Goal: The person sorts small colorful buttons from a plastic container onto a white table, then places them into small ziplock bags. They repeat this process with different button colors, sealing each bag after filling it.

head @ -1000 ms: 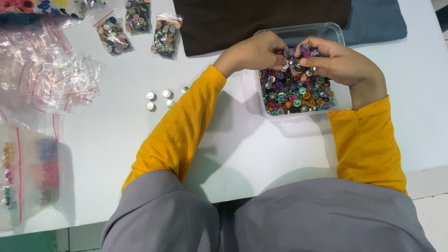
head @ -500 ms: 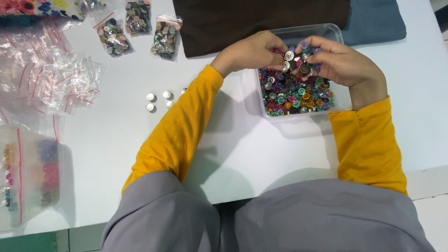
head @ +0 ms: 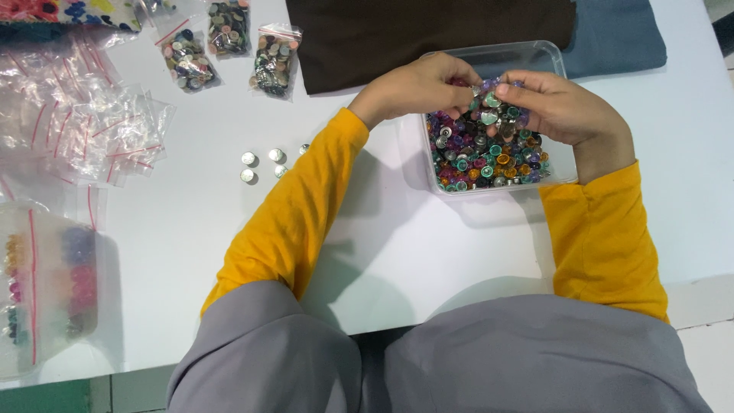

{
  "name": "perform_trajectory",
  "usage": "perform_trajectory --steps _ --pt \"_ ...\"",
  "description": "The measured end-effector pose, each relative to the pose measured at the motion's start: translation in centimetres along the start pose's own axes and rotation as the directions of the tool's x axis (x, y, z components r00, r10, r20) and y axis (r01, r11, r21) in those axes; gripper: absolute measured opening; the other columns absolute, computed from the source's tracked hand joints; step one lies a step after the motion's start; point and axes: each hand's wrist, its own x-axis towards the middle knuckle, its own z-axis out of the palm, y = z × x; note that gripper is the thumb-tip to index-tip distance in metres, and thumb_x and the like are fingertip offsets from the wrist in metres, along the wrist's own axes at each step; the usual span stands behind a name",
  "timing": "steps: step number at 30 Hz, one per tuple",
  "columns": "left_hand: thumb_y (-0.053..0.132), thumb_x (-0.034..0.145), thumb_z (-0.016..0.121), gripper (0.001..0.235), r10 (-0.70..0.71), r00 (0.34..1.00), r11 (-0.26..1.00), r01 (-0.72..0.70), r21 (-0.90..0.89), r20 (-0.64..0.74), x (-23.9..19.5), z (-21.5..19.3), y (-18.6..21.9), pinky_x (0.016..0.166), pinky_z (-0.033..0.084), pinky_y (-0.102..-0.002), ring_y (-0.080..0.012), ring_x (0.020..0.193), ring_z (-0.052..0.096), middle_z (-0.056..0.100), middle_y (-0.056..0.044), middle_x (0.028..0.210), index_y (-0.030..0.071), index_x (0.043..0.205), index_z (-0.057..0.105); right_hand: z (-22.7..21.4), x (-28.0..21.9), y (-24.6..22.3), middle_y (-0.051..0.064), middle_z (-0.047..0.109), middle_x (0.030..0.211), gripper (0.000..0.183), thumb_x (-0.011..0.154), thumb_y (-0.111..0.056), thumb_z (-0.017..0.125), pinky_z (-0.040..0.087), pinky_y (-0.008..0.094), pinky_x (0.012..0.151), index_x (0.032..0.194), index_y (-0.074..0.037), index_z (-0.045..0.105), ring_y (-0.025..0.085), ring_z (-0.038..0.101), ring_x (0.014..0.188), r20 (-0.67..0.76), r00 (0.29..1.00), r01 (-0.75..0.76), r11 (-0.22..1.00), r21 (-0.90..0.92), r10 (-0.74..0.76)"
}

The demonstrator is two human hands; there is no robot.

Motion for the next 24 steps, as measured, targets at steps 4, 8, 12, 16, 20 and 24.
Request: perform_trajectory --steps 4,8,12,16,20,24 --pt "0.031 0.078 0.074 0.039 0.123 0.992 0.959 -0.119 0.259 -0.002 1.3 0.0 -1.9 0.073 0.052 -0.025 -0.0086 0.09 0.059 0.063 0.006 0.096 0.019 0.115 0.077 -0.1 0.0 0.1 0.019 0.069 0.109 0.028 0.111 -0.023 0.045 0.059 0.038 0.093 0.123 -0.001 0.057 0.027 0.07 0.103 0.023 1.0 0.0 1.0 -0.004 0.0" --pt "0.023 0.09 0.074 0.025 0.115 0.992 0.979 -0.122 0.161 0.055 0.6 -0.2 -1.1 0.07 0.048 -0.024 -0.0055 0.078 0.055 0.056 0.01 0.08 0.018 0.113 0.08 0.8 -0.5 -1.2 0.016 0.067 0.113 0.032 0.11 -0.024 0.045 0.058 0.04 0.096 0.128 -0.001 0.058 0.026 0.068 0.105 -0.011 0.998 -0.064 0.998 -0.017 0.064" --pt "0.012 0.097 0.056 0.027 0.089 0.992 0.979 -0.069 -0.193 0.094 0.5 0.1 -0.9 0.095 0.066 -0.019 -0.0067 0.098 0.076 0.077 -0.005 0.102 0.003 0.115 0.075 0.0 -0.1 -0.2 0.017 0.067 0.111 0.025 0.111 -0.021 0.047 0.057 0.036 0.092 0.121 -0.002 0.059 0.028 0.07 0.103 0.019 1.0 -0.007 1.0 -0.019 0.008" --pt "0.009 0.095 0.053 0.025 0.075 0.996 0.974 -0.062 -0.22 0.053 1.7 0.6 -2.1 0.088 0.069 -0.019 -0.0084 0.088 0.078 0.074 -0.005 0.094 0.002 0.103 0.076 -0.2 -0.1 -0.1 0.02 0.069 0.111 0.025 0.11 -0.018 0.047 0.058 0.037 0.092 0.123 0.0 0.058 0.029 0.071 0.103 0.041 0.999 0.02 0.999 -0.031 -0.019" --pt "0.021 0.096 0.058 0.03 0.081 0.997 0.994 -0.08 -0.074 0.012 1.4 0.5 -1.6 0.082 0.071 -0.019 -0.0111 0.093 0.081 0.076 -0.006 0.107 0.005 0.118 0.071 0.1 -0.2 -0.2 0.017 0.068 0.108 0.023 0.111 -0.018 0.049 0.058 0.034 0.088 0.121 -0.001 0.059 0.028 0.071 0.1 -0.013 1.0 0.019 1.0 -0.024 -0.019" --pt "0.026 0.092 0.066 0.04 0.036 0.999 0.997 -0.035 -0.071 0.008 0.9 0.3 -1.2 0.081 0.07 -0.019 -0.0091 0.087 0.081 0.079 -0.006 0.107 0.007 0.127 0.063 -0.1 -0.2 0.0 0.013 0.067 0.109 0.024 0.112 -0.019 0.048 0.058 0.031 0.086 0.125 -0.002 0.061 0.022 0.068 0.101 -0.025 0.999 0.04 0.999 -0.027 -0.041"
